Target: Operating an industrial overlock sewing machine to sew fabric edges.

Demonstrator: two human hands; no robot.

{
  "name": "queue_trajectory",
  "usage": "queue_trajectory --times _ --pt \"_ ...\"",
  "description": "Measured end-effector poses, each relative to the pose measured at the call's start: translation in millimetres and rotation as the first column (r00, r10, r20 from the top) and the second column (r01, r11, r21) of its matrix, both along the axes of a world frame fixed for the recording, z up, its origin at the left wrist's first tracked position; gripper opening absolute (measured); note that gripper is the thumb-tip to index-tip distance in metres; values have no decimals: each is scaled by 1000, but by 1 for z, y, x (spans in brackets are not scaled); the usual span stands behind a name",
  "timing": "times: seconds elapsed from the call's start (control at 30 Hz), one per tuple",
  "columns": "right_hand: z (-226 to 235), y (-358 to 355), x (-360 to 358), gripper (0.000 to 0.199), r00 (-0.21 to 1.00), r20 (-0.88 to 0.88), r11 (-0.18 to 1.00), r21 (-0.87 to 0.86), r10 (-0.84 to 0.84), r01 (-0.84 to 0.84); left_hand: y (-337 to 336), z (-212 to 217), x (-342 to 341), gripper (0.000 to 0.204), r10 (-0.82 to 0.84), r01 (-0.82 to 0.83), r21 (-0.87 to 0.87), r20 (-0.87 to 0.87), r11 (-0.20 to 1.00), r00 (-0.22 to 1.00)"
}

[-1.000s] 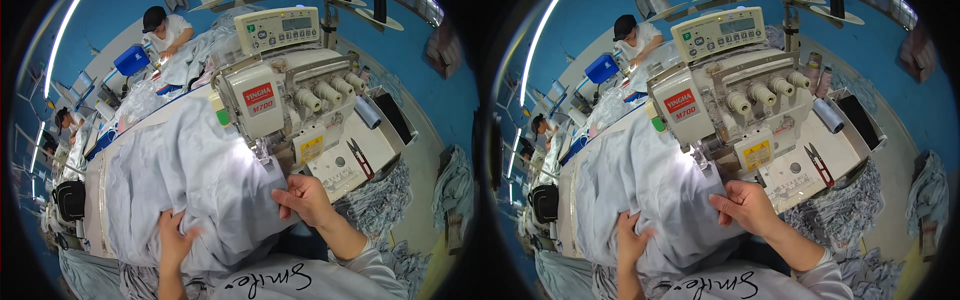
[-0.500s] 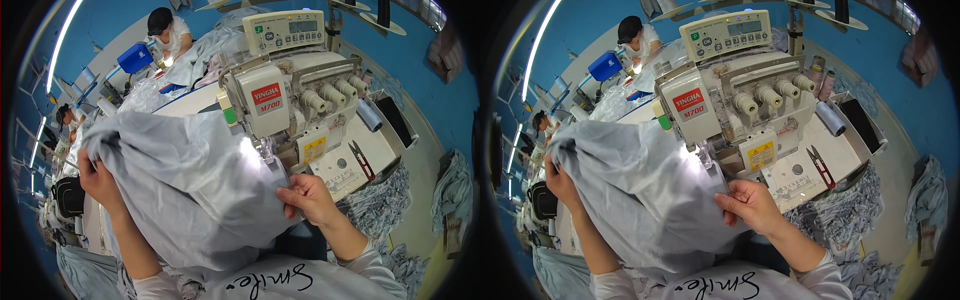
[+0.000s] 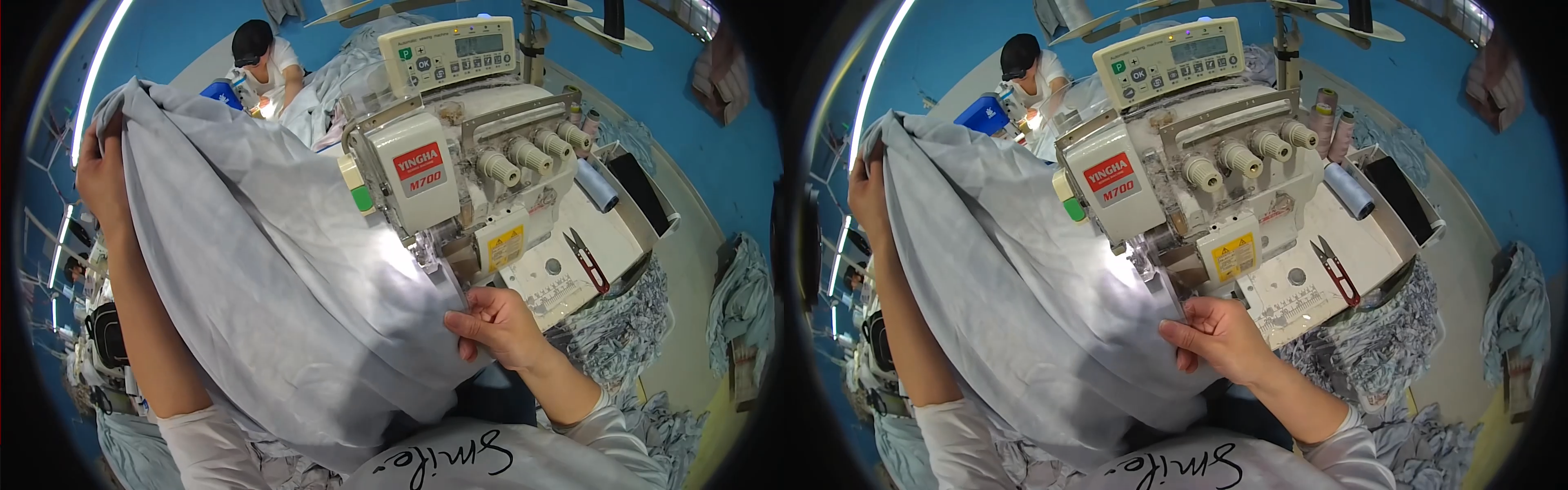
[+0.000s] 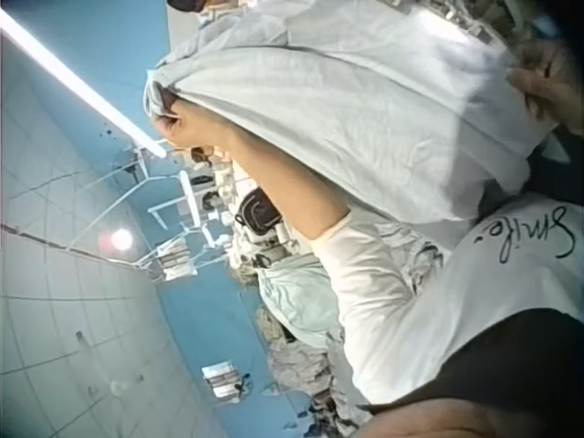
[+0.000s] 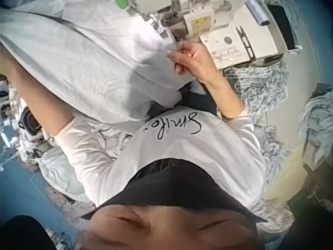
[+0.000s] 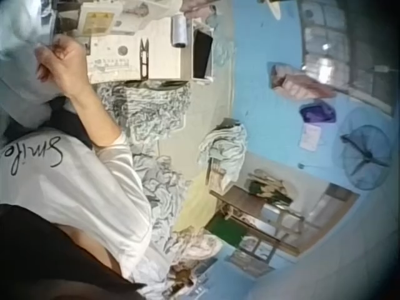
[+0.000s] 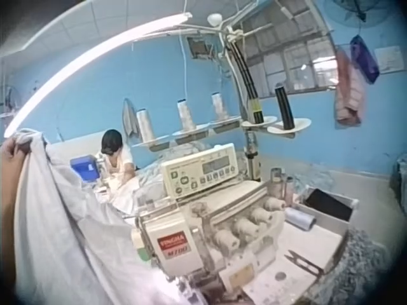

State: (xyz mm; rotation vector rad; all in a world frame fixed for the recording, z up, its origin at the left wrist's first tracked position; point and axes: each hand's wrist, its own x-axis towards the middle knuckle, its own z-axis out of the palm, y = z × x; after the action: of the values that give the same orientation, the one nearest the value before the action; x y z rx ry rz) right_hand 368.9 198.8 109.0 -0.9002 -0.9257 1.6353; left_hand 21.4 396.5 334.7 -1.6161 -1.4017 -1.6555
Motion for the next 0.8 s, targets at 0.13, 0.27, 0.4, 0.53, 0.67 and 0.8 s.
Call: queue_trajectory --times 0.13,0.27,0.4,0.53,0.67,0.8 --pt "1 0 1 21 999 33 1000 8 9 -9 29 29 -9 38 78 -79 -56 -17 995 997" --pt "-1 1 1 21 1000 28 1000 5 -12 12 81 67 -36 50 228 -234 -40 -111 971 967" --pt "4 -2 -2 20 1000 22 1000 4 15 -15 114 116 -94 46 311 -305 61 -126 950 942" --pt "3 -2 -5 20 1000 -6 1000 -1 27 -27 96 88 -121 56 289 -344 -186 -266 920 920" --pt "-3 0 6 22 998 31 998 -26 -53 54 -22 -108 -32 58 -245 180 -792 39 583 969" --pt "2 0 -2 25 999 41 1000 -2 14 -14 -182 -230 38 44 -398 120 -872 -91 475 913"
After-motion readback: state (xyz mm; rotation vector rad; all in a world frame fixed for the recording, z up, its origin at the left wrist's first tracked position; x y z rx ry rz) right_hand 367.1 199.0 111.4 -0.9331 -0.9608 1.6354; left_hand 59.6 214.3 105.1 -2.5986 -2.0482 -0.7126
